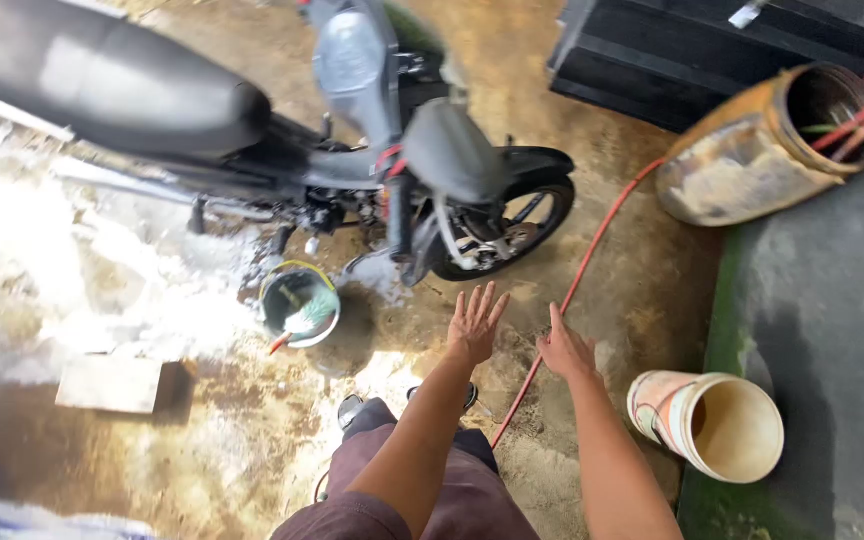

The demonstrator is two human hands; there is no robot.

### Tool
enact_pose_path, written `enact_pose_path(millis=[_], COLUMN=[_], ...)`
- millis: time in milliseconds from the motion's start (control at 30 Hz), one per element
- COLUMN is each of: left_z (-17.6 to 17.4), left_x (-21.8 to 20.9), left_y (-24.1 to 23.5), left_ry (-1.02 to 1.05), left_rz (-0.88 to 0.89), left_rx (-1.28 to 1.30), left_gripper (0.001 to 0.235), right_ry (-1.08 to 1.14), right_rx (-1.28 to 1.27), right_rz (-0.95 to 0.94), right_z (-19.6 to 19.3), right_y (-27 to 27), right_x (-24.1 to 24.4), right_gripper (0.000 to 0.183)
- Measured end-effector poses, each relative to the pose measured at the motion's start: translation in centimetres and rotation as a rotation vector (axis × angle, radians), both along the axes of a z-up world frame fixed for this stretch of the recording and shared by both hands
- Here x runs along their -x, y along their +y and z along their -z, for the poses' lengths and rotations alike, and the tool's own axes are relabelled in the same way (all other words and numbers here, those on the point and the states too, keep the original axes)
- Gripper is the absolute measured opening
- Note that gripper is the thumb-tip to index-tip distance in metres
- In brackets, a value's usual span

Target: The person scrubs the engine and exhaust area of a motorcycle using a brush and soapy water from a bucket. They repeatedly dip the brush into the bucket and scrub various parts of the bike's lower section.

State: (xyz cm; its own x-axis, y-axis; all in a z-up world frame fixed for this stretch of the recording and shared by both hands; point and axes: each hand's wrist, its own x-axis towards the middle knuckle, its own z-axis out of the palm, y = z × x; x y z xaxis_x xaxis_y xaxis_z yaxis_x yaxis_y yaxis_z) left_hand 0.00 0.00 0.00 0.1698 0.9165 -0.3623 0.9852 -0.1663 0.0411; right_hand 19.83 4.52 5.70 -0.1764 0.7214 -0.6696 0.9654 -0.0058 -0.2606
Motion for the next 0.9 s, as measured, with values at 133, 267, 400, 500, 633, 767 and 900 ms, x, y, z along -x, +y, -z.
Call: enact_pose_path(millis=[133,267,400,500,633,767,900], left_z=[-2.2,-2.1,-4.4,-3.6,-5.9,-4.6,-3.8], left_x=[4.2,8.5,13.1,16.6,22.0,28.0,33.1], left_y=[-2.5,-6.1,-10.2,-13.6,-18.2,-21.0,-22.9], left_ry=[-0.004,-0.025,-0.068,-0.078,-0.030,-0.028,-0.011], left_rz=[-0.072,-0.140,-0.222,-0.283,-0.334,-0.471,-0.580], left_rx=[-0.042,-0.029,-0.005,0.042,0.040,0.007,-0.014], left_gripper=[0.101,0.102,0.100,0.106,0.100,0.103,0.100], right_ry=[-0.061,-0.059,0.030,0.016,0.030,0.042,0.100], right_rx=[0.001,-0.031,-0.004,0.005,-0.001,-0.004,0.024], right_rz=[-0.085,-0.163,-0.170,-0.232,-0.316,-0.415,-0.469], right_z=[-0.1,-1.2,-2.6,-2.6,-1.6,-0.8,-2.4], right_y=[-0.3,-3.3,-7.0,-9.5,-11.7,-12.3,-13.3], right_x=[5.2,10.3,14.7,18.4,23.8,29.8,35.3], right_gripper=[0.082,0.082,0.081,0.081,0.080,0.081,0.079])
